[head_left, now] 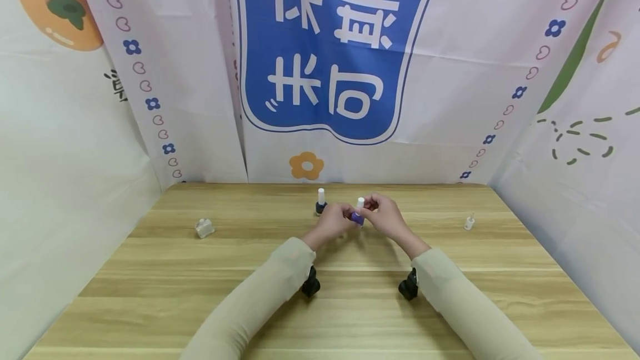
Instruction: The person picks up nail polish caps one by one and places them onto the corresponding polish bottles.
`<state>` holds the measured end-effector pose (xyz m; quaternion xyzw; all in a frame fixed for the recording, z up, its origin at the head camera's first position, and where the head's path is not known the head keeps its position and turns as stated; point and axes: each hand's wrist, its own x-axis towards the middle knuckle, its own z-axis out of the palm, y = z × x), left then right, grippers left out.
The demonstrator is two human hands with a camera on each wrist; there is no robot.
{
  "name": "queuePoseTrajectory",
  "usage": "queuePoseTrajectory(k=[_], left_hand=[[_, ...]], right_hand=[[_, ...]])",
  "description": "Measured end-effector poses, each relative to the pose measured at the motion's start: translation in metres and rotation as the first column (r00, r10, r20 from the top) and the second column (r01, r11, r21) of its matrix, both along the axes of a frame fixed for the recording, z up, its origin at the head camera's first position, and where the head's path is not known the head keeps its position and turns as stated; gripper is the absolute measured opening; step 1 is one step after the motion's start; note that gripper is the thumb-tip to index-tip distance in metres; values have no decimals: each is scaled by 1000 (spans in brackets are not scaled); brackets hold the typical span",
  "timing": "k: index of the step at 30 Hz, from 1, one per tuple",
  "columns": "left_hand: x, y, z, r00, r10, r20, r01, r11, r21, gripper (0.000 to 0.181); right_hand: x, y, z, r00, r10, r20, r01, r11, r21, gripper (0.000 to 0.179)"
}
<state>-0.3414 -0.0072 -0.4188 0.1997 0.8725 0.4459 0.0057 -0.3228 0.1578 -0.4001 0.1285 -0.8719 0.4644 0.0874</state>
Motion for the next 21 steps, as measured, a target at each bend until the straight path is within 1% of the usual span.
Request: queuePoseTrajectory(k=[5,11,16,21], left_hand=[[-4,4,-2,1000,5,-3,-5,1000,-17,16],[-10,6,-6,1000,8,19,-8,1000,-26,16],[-14,7,-9,999,17,39,-16,999,-40,15],[-16,6,-11,999,0,47,2,999,-39,13]], right_hand=[[-5,2,-3,1000,-12,13,12,1000,-1,15],[-8,2,-6,1000,-18,15,18,1000,14,16],[-8,1,-6,999,-19,29,18,1000,8,16],[-9,0,-7,999,-16,41,16,1000,18,15]])
